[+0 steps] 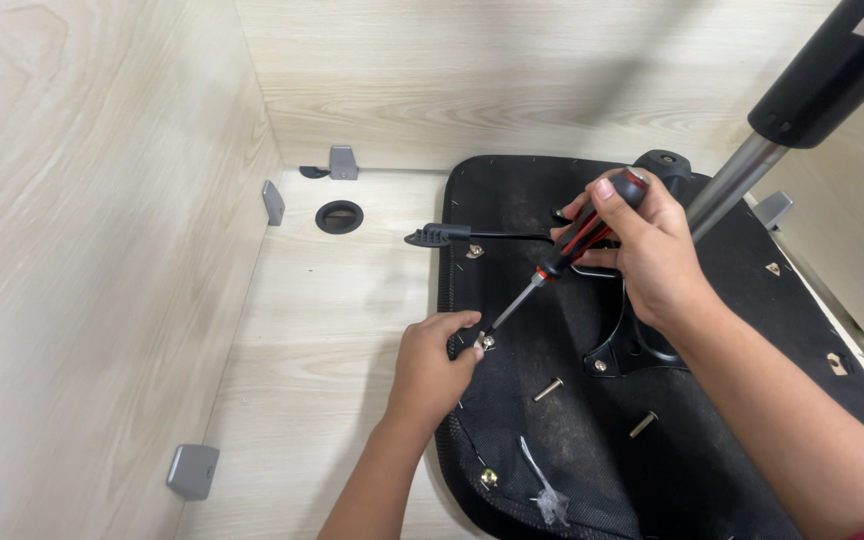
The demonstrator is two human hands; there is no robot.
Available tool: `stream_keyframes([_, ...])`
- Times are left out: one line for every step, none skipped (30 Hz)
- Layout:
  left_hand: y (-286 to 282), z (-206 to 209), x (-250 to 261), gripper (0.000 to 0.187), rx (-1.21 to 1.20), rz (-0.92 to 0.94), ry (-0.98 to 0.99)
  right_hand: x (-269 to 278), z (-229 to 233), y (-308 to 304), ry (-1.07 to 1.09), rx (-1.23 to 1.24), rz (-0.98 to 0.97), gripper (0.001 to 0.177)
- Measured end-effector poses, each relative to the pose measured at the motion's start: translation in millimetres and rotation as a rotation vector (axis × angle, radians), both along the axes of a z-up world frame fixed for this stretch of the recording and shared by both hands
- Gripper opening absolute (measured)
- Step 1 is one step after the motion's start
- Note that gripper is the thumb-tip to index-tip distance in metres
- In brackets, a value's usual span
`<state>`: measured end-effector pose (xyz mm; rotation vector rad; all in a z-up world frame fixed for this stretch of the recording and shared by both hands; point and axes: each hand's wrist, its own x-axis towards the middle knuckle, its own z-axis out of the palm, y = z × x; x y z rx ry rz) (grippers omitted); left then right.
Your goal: The person uses a screwdriver to tighten screws into the underside of an office chair seat. The person repeatedly positions and turns the screwdriver to secure multiple fasteners on the chair base.
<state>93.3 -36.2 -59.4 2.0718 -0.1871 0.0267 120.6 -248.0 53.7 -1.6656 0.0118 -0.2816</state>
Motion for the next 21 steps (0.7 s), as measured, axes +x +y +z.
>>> stream_keyframes([-2.3, 0.5, 0.5, 0.043, 0.030, -0.018, 0.020, 1.2, -1.4, -0.7, -0.013, -0.015, 0.000, 0.024])
stream_keyframes([-4.4, 1.0, 0.2, 0.044, 0.061, -0.035, 0.040, 2.4, -2.9, -0.8, -0.026, -0.029, 0.002, 0.023])
stream_keyframes([-6.4, 1.6, 0.5, 0.045, 0.092, -0.052, 0.061, 3.5, -4.0, -1.0, -0.039, -0.044, 0.003, 0.023])
stream_keyframes([-8.0, 1.9, 0.7, 0.043, 0.085, -0.047, 0.054, 4.5, -4.9, -1.5, -0.045, -0.047, 0.012, 0.023])
stream_keyframes([-9.3, 1.7, 0.2, 0.041, 0.078, -0.042, 0.048, 5.5, -5.7, -1.8, -0.051, -0.050, 0.022, 0.023])
stream_keyframes([-10.6, 1.5, 0.4, 0.039, 0.071, -0.037, 0.042, 6.4, -6.3, -2.0, -0.057, -0.054, 0.032, 0.023])
stream_keyframes([-11.9, 1.2, 0.8, 0.036, 0.071, -0.031, 0.058, 7.2, -6.8, -2.0, -0.049, -0.059, 0.027, 0.024])
stream_keyframes([-12.9, 0.5, 0.9, 0.033, 0.072, -0.023, 0.073, 8.0, -7.2, -1.4, -0.042, -0.065, 0.024, 0.024])
stream_keyframes([-13.4, -0.3, 1.1, 0.030, 0.072, -0.015, 0.089, 8.7, -7.5, -0.7, -0.035, -0.070, 0.021, 0.025])
stream_keyframes([-13.6, -1.1, 2.1, 0.028, 0.073, -0.010, 0.078, 9.0, -7.8, 0.0, -0.038, -0.066, 0.025, 0.026])
stream_keyframes([-13.8, -2.1, 3.4, 0.027, 0.075, -0.004, 0.067, 9.1, -8.2, 0.9, -0.041, -0.062, 0.029, 0.026])
stream_keyframes([-13.8, -3.2, 4.5, 0.026, 0.075, 0.001, 0.056, 9.3, -8.3, 1.4, -0.044, -0.058, 0.033, 0.027])
stream_keyframes([-13.4, -4.5, 5.3, 0.025, 0.067, 0.001, 0.052, 9.6, -8.1, 1.6, -0.043, -0.069, 0.031, 0.027])
stream_keyframes([-12.4, -5.6, 6.2, 0.024, 0.059, 0.001, 0.048, 10.0, -7.4, 1.6, -0.042, -0.079, 0.029, 0.027])
stream_keyframes([-11.5, -6.6, 6.9, 0.023, 0.051, 0.001, 0.044, 10.4, -6.9, 1.8, -0.042, -0.090, 0.027, 0.027])
stream_keyframes([-10.9, -7.5, 7.3, 0.023, 0.049, 0.002, 0.034, 10.3, -6.8, 1.9, -0.050, -0.081, 0.040, 0.027])
stream_keyframes([-10.3, -8.3, 7.6, 0.022, 0.046, 0.004, 0.025, 10.1, -6.6, 1.8, -0.059, -0.072, 0.053, 0.027])
stream_keyframes([-9.9, -8.8, 7.8, 0.022, 0.044, 0.005, 0.016, 10.1, -6.6, 1.9, -0.068, -0.063, 0.066, 0.027])
stream_keyframes([-9.7, -9.1, 7.9, 0.022, 0.044, 0.003, 0.029, 9.9, -6.6, 2.0, -0.068, -0.060, 0.065, 0.026])
stream_keyframes([-9.4, -9.2, 8.1, 0.023, 0.045, 0.000, 0.042, 9.7, -6.7, 2.1, -0.069, -0.057, 0.063, 0.026])
stream_keyframes([-9.2, -9.1, 8.2, 0.024, 0.046, -0.003, 0.055, 9.4, -6.8, 2.2, -0.070, -0.054, 0.062, 0.025])
